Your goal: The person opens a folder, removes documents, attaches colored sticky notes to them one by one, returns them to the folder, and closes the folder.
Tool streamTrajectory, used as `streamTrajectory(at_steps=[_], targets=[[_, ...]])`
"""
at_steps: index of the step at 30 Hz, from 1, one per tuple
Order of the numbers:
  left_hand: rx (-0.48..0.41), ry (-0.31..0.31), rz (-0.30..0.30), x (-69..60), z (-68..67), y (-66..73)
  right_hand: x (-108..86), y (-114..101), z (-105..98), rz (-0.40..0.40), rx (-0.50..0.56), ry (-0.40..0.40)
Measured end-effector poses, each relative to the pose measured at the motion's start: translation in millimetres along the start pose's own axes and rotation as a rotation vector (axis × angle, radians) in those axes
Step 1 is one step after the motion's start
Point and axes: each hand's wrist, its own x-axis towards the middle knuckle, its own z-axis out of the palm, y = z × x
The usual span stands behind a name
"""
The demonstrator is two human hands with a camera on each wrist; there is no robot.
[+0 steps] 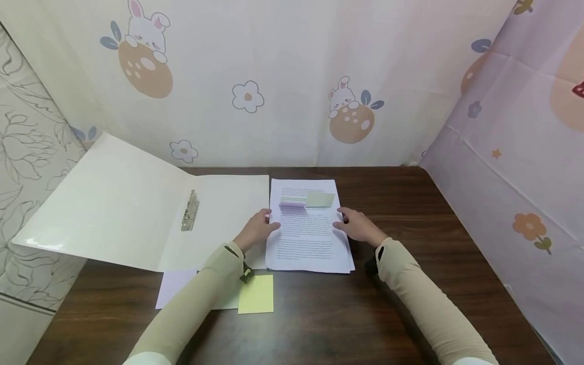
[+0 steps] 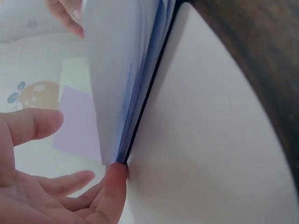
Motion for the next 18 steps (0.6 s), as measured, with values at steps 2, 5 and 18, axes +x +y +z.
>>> streamTrajectory(at_steps=[2, 5, 18], targets=[[-0.013, 0.006, -0.005, 1.4, -0.5, -0.6, 0.2, 0.1, 0.1, 0.004, 0.008, 0.004], [-0.052, 0.0, -0.008, 4.4, 0.1, -3.7, 1.0, 0.8, 1.3, 0.013, 0.018, 0.012], [-0.195, -0.034, -0.013, 7.3, 5.5, -6.3, 5.3, 3.0, 4.8, 0.014, 0.057, 0.02]])
